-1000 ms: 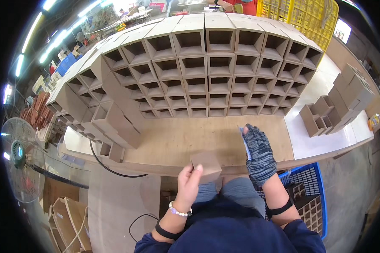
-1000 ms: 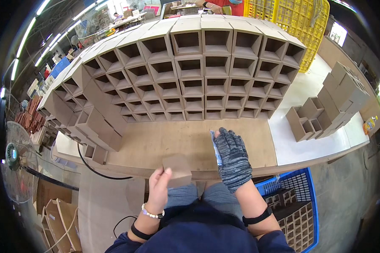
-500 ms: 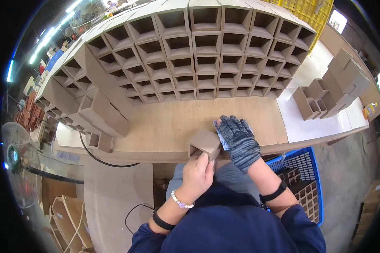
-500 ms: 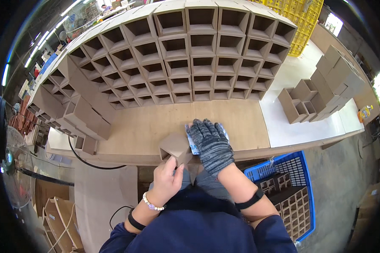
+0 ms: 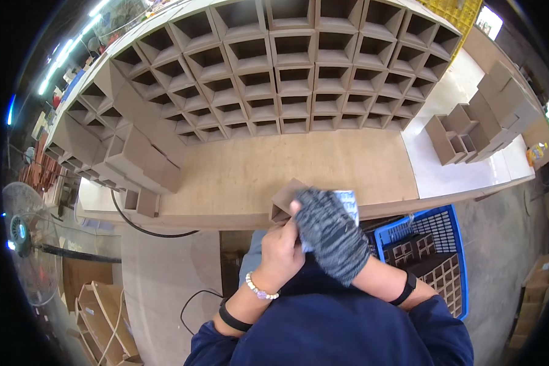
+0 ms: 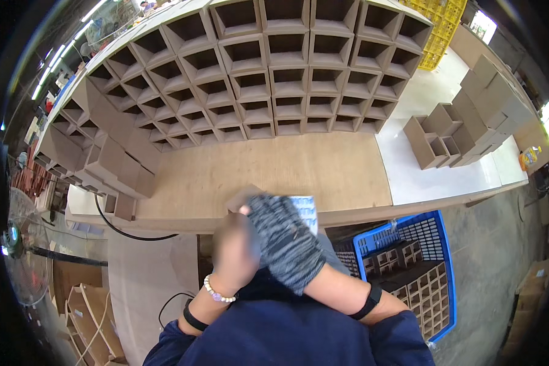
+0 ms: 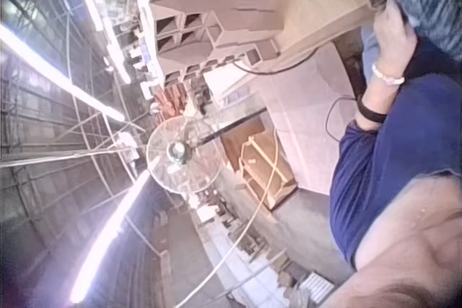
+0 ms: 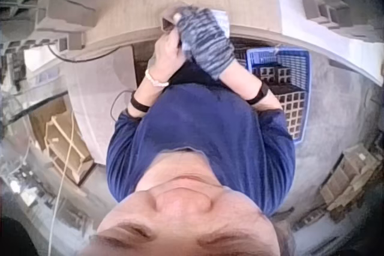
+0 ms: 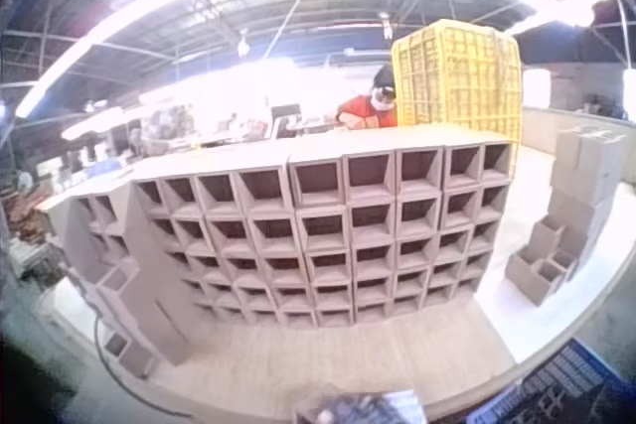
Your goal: Sanding the edges of small wooden blocks and organizing them into a storage rack.
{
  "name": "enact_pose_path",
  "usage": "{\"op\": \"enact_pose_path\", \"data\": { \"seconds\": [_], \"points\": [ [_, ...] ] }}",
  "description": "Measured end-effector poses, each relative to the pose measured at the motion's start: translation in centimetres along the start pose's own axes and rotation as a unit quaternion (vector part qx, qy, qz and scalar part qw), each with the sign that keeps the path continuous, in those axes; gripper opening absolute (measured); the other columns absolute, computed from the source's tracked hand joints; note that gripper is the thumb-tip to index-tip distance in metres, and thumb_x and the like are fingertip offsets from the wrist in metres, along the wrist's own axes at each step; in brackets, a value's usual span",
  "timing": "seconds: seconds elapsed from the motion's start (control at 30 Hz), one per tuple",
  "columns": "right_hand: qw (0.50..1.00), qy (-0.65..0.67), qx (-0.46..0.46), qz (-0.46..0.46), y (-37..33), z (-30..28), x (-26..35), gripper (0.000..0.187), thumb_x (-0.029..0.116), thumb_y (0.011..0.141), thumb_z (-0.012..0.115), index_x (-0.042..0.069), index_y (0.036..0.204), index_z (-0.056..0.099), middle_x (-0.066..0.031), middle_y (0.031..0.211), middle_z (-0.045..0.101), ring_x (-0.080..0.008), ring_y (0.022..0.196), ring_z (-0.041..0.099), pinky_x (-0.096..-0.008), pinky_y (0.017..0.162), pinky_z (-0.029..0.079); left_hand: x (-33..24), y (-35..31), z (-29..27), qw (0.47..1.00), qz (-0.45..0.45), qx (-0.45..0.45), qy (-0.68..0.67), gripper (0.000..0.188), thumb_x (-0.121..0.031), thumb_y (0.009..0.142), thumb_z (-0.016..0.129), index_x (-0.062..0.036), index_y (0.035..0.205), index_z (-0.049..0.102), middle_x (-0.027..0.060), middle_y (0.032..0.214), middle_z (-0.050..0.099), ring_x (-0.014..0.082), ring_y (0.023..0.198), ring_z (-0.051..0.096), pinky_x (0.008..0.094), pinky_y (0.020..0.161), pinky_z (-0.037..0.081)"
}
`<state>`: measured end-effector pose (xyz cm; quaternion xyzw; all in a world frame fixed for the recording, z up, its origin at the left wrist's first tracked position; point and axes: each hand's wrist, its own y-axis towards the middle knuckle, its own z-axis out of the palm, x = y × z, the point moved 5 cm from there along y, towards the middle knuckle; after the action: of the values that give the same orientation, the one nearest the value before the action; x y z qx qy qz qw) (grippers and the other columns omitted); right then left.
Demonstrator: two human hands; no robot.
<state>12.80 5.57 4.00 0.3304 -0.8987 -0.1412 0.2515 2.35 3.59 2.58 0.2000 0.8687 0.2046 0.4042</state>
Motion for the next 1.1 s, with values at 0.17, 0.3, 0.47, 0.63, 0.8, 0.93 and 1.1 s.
{"op": "enact_pose_path", "data": {
  "seconds": [0.17, 0.3, 0.47, 0.63, 0.8, 0.93, 1.1],
  "points": [
    [0.999, -0.02, -0.028, 0.024, 0.8, -0.6, -2.9, 0.047, 0.012, 0.081, 0.051, -0.001, 0.126, 0.047, -0.0194, 0.125, 0.052, -0.0333, 0.12, 0.047, -0.0427, 0.106, 0.031, 0.1, 0.0, 0.0, 0.999, -0.023, 0.024, 0.008, 0.017, -0.001, 0.077, 0.059, 0.0017, 0.094, 0.057, 0.0166, 0.067, 0.057, 0.0358, 0.062, 0.057, 0.0403, 0.057, 0.045],
    [0.994, -0.089, -0.004, 0.065, 0.7, 0.4, -8.3, 0.057, 0.011, 0.078, 0.054, -0.003, 0.131, 0.039, -0.0236, 0.128, 0.048, -0.0391, 0.122, 0.044, -0.0461, 0.105, 0.032, 0.7, 0.3, -0.4, 0.994, -0.076, -0.009, -0.081, 0.014, -0.002, 0.081, 0.058, 0.0021, 0.094, 0.056, 0.017, 0.071, 0.06, 0.0334, 0.063, 0.06, 0.0355, 0.057, 0.047],
    [0.989, -0.037, -0.044, -0.139, 1.1, -1.8, 0.7, 0.041, 0.017, 0.082, 0.05, 0.0, 0.12, 0.051, -0.0187, 0.12, 0.055, -0.034, 0.113, 0.052, -0.0448, 0.102, 0.036, 1.4, 0.2, -0.4, 0.945, -0.18, -0.057, -0.267, 0.014, -0.002, 0.087, 0.054, 0.0034, 0.1, 0.053, 0.013, 0.077, 0.065, 0.0177, 0.064, 0.064, 0.0287, 0.06, 0.048],
    [0.989, -0.14, -0.044, 0.009, 1.0, -0.6, -5.1, 0.042, 0.019, 0.082, 0.051, 0.001, 0.12, 0.052, -0.0148, 0.128, 0.052, -0.03, 0.12, 0.048, -0.0436, 0.105, 0.033, 1.5, -0.2, -0.7, 0.925, -0.19, 0.0, -0.328, 0.028, 0.003, 0.089, 0.049, 0.0055, 0.117, 0.05, 0.0085, 0.085, 0.066, 0.0091, 0.074, 0.061, 0.0238, 0.069, 0.048],
    [0.997, -0.045, 0.006, -0.066, 1.3, -1.9, -0.2, 0.041, 0.018, 0.083, 0.05, 0.004, 0.121, 0.053, -0.0134, 0.127, 0.053, -0.0301, 0.119, 0.048, -0.0428, 0.105, 0.033, 2.0, -0.7, 0.1, 0.886, -0.252, 0.01, -0.389, 0.028, -0.001, 0.09, 0.05, 0.0067, 0.118, 0.048, 0.0086, 0.091, 0.065, 0.008, 0.083, 0.059, 0.0217, 0.074, 0.045],
    [0.985, -0.173, -0.023, -0.003, 1.9, -0.7, -4.4, 0.039, 0.016, 0.084, 0.049, 0.004, 0.12, 0.053, -0.0143, 0.124, 0.054, -0.0323, 0.115, 0.051, -0.0422, 0.104, 0.034, 0.9, 0.2, -0.8, 0.909, -0.203, -0.015, -0.365, 0.027, 0.0, 0.09, 0.051, 0.0071, 0.115, 0.049, 0.0078, 0.087, 0.064, 0.0068, 0.077, 0.057, 0.0214, 0.07, 0.045],
    [0.993, -0.067, -0.025, -0.094, 0.9, -2.5, 0.3, 0.043, 0.015, 0.082, 0.05, 0.003, 0.123, 0.052, -0.0183, 0.126, 0.053, -0.0329, 0.117, 0.05, -0.0433, 0.103, 0.035, 1.0, -0.3, -0.3, 0.934, -0.184, -0.013, -0.306, 0.005, -0.001, 0.089, 0.053, 0.0026, 0.092, 0.051, 0.0072, 0.072, 0.06, 0.007, 0.064, 0.054, 0.0231, 0.058, 0.044]
  ]
}}
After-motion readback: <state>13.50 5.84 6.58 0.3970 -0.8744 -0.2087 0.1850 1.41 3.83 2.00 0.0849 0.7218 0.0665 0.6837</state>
